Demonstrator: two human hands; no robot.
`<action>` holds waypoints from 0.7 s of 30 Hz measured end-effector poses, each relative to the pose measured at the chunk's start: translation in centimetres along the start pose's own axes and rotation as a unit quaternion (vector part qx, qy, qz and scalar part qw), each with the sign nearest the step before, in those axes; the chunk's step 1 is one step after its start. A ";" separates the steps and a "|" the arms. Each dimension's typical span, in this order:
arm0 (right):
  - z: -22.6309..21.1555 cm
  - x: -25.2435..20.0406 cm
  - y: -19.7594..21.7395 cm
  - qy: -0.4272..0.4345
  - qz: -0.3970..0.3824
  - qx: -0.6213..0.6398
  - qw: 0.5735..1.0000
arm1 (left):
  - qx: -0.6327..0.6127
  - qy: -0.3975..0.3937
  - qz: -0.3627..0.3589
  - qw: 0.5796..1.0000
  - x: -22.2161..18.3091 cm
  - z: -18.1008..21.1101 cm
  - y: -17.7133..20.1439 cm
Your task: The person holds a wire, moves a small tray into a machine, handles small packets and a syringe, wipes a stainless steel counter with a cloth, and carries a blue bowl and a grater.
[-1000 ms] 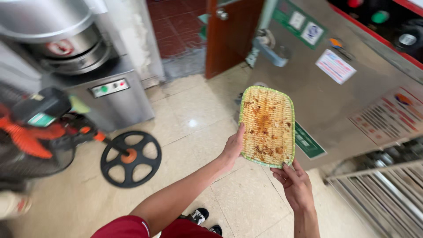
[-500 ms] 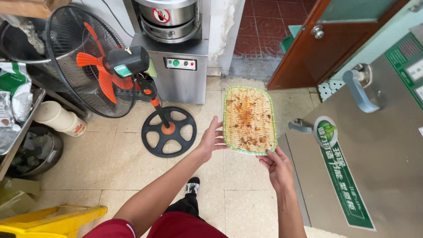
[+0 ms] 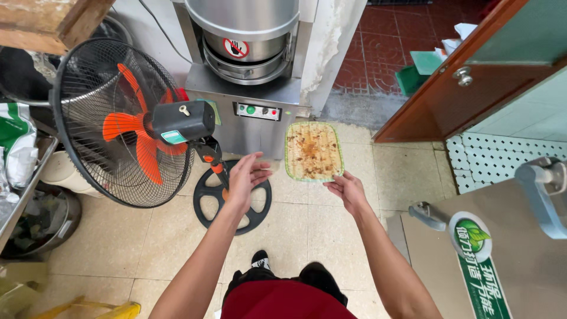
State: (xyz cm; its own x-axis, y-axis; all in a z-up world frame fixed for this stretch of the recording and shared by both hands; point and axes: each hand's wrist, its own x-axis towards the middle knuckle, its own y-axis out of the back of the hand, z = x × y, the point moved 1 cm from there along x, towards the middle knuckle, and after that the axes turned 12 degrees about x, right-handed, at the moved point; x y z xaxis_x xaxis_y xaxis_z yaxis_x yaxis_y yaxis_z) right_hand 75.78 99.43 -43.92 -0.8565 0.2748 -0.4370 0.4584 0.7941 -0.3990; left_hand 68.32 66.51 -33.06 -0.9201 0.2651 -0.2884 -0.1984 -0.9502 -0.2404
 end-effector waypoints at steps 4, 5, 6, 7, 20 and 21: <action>-1.0 9.5 -2.5 -0.027 -0.018 -0.031 0.999 | 0.001 0.011 0.035 0.999 1.6 1.8 1.6; -1.4 11.8 -3.1 -0.034 -0.025 -0.040 0.998 | -0.002 0.018 0.046 0.999 2.1 2.0 1.7; -1.8 14.0 -3.5 -0.040 -0.031 -0.049 0.997 | -0.004 0.025 0.058 0.998 2.5 2.2 1.8; -2.3 16.4 -3.9 -0.045 -0.046 -0.052 0.997 | -0.006 0.030 0.080 0.996 3.0 2.4 1.9; -4.6 40.1 -4.5 -0.163 -0.178 -0.104 0.965 | -0.057 0.031 0.300 0.952 6.6 2.9 -4.3; -4.7 41.2 -4.6 -0.166 -0.182 -0.108 0.963 | -0.060 0.033 0.307 0.949 6.7 2.8 -5.1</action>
State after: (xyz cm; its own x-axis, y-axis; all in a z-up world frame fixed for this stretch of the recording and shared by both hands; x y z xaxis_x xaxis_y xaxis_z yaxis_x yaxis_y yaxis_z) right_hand 37.22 109.64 -56.28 -0.8120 -0.2024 -0.5474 0.0512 0.9096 -0.4122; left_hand 62.18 72.66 -31.14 -0.8264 -0.3188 -0.4642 0.4113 -0.9047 -0.1109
